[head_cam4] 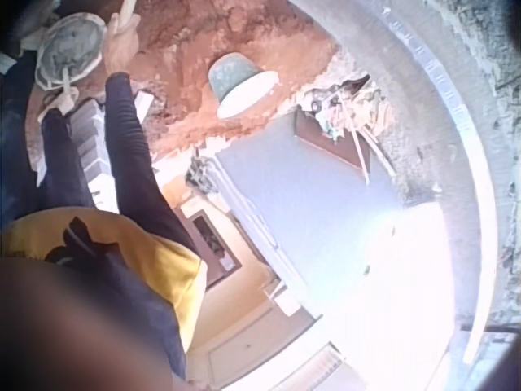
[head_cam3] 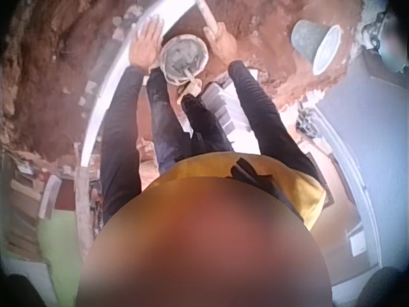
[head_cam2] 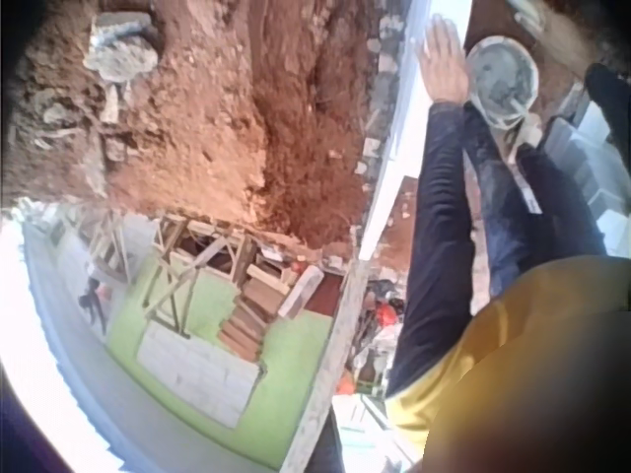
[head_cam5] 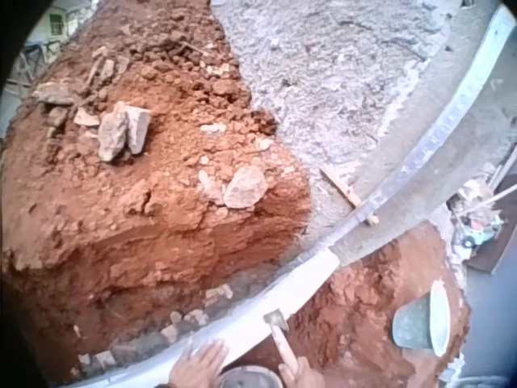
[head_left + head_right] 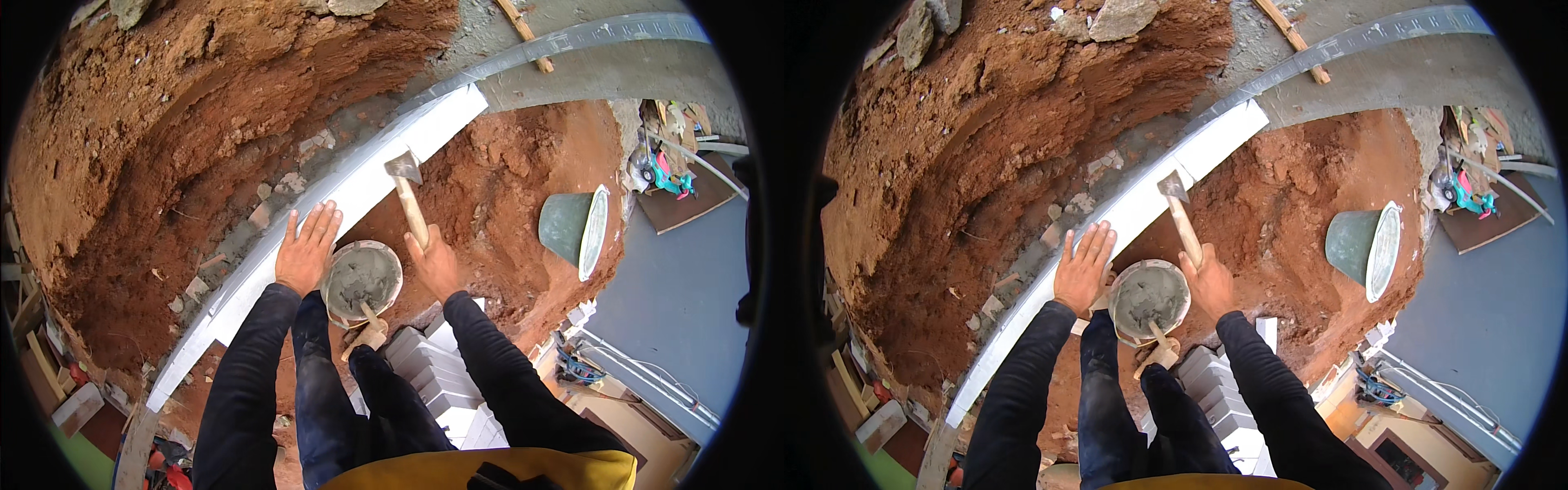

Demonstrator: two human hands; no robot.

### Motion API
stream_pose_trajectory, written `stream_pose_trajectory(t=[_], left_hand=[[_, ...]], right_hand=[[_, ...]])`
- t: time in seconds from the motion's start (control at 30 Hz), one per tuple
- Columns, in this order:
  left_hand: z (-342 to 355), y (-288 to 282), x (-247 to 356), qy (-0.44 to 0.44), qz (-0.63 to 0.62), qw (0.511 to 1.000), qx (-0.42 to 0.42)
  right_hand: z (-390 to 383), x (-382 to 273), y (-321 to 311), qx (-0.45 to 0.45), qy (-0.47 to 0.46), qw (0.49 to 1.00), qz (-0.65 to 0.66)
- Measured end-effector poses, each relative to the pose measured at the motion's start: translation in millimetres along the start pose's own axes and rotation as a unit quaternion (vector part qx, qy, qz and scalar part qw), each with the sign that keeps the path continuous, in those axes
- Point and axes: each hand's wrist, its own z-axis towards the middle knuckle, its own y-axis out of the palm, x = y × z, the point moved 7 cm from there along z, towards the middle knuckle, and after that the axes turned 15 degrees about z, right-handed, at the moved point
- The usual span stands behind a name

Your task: The person installs white rectangular tiles along a curved trench. They apply cement with a trowel, place tiles, and tap them into position with a hammer. The person also retrieves nails from a bucket and uses them to secure a wooden plank.

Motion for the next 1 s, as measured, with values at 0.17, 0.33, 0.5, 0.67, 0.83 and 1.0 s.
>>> stream_pose_trajectory(t=[0.17,0.33,0.5,0.67,0.83,1.0], left_hand=[[1.4,1.8,1.6,0.008,-0.027,1.000,0.001],[1.3,-2.6,1.8,0.005,-0.035,0.999,0.015],[8.2,-20.4,-1.8,-0.009,-0.092,0.994,-0.060],[113.1,-44.8,22.8,0.045,-0.087,0.993,0.065],[171.6,-40.3,43.7,0.109,-0.046,0.991,0.059],[174.5,-37.6,42.6,0.112,-0.035,0.991,0.064]], right_hand=[[2.6,9.9,-3.4,0.009,0.004,1.000,0.001],[5.0,20.4,-7.3,0.006,-0.012,1.000,0.005],[-11.5,26.8,7.8,0.003,0.091,0.945,0.313],[1.1,37.4,37.3,0.088,0.234,0.765,0.593],[37.4,31.8,69.0,0.134,0.299,0.527,0.784],[42.1,1.4,76.3,-0.014,0.315,0.620,0.719]])
